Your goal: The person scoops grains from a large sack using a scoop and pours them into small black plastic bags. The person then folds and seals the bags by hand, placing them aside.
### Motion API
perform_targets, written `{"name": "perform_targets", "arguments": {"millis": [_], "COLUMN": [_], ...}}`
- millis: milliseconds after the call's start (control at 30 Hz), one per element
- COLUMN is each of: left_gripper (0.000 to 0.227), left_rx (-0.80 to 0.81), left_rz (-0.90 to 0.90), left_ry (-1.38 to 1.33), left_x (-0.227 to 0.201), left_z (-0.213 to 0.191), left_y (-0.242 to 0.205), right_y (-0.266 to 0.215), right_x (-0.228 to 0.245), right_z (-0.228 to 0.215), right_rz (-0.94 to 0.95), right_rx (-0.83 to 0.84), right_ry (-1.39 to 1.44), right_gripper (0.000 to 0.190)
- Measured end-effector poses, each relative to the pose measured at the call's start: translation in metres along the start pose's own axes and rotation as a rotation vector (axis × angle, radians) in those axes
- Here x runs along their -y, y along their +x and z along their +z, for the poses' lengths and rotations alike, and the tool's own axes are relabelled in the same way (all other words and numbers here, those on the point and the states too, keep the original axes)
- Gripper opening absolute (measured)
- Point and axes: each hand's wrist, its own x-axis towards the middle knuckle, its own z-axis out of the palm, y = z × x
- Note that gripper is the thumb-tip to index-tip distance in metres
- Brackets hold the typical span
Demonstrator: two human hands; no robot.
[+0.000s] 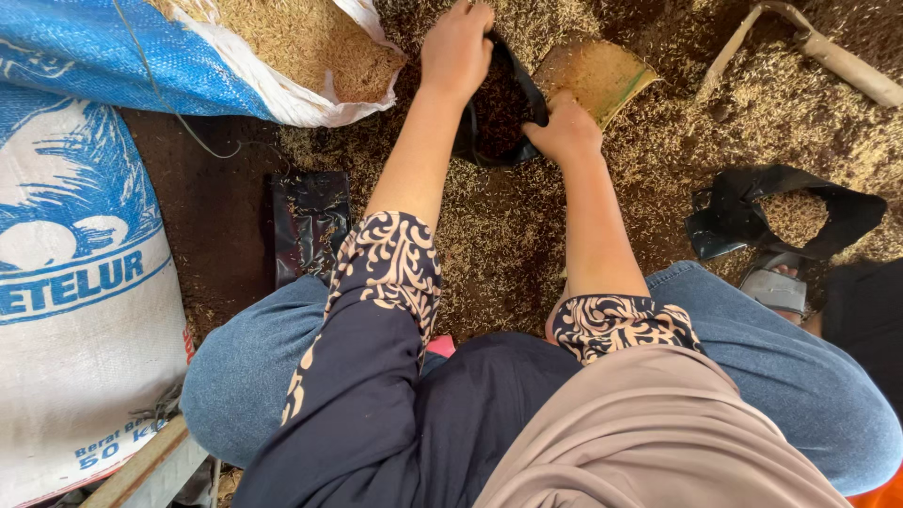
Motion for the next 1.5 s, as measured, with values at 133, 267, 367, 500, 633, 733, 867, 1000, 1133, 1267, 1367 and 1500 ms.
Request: {"name": "perform_targets", "arguments": {"millis": [133, 267, 367, 500, 633, 733, 867, 1000, 1133, 1267, 1367, 1500], "left_gripper": [0.015, 0.015, 0.016, 0.034, 0.069, 0.074, 0.038, 0.017, 0.013, 0.012, 0.014, 0.012], "left_rx": [-0.079, 0.401, 0.758, 0.97, 0.442, 0.02, -0.05, 0.219, -0.057, -0.113, 0.001, 0.013], "left_rz": [0.055, -0.231, -0.396, -0.408, -0.349, -0.267, -0.208, -0.333, -0.108, -0.072, 0.011, 0.133], "left_ry": [-0.124, -0.366, -0.469, -0.162, -0.129, 0.031, 0.105, -0.248, -0.266, -0.292, -0.305, -0.421], "left_x": [0.004, 0.001, -0.008, -0.016, -0.005, 0.0, 0.002, -0.017, -0.037, -0.051, -0.068, -0.064], "left_z": [-0.038, -0.102, -0.127, -0.118, -0.104, -0.085, -0.067, -0.056, -0.048, -0.048, -0.041, -0.02], "left_y": [-0.015, -0.048, -0.073, -0.086, -0.086, -0.079, -0.068, -0.066, -0.077, -0.075, -0.087, -0.113], "right_y": [0.001, 0.013, 0.018, 0.021, 0.016, 0.02, 0.027, 0.014, -0.02, -0.014, 0.009, 0.035], "right_x": [0.013, 0.023, 0.035, 0.068, 0.051, 0.033, 0.035, 0.033, 0.014, 0.035, 0.035, -0.004], "right_z": [-0.011, -0.034, -0.035, -0.019, -0.013, -0.015, -0.008, -0.032, -0.053, -0.007, 0.053, 0.098], "right_rz": [-0.087, -0.381, -0.534, -0.644, -0.474, -0.276, -0.152, 0.097, -0.451, -0.473, -0.528, -0.583], "right_rx": [-0.058, -0.382, -0.487, -0.497, -0.677, -0.581, -0.28, -0.146, -0.225, 0.161, -0.003, -0.107], "right_ry": [0.081, 0.126, 0.196, 0.036, 0.025, 0.108, 0.144, 0.244, 0.355, -0.033, -0.048, -0.427], "right_gripper": [0.021, 0.022, 0.025, 0.014, 0.058, 0.072, 0.059, 0.04, 0.018, 0.037, 0.035, 0.052]}}
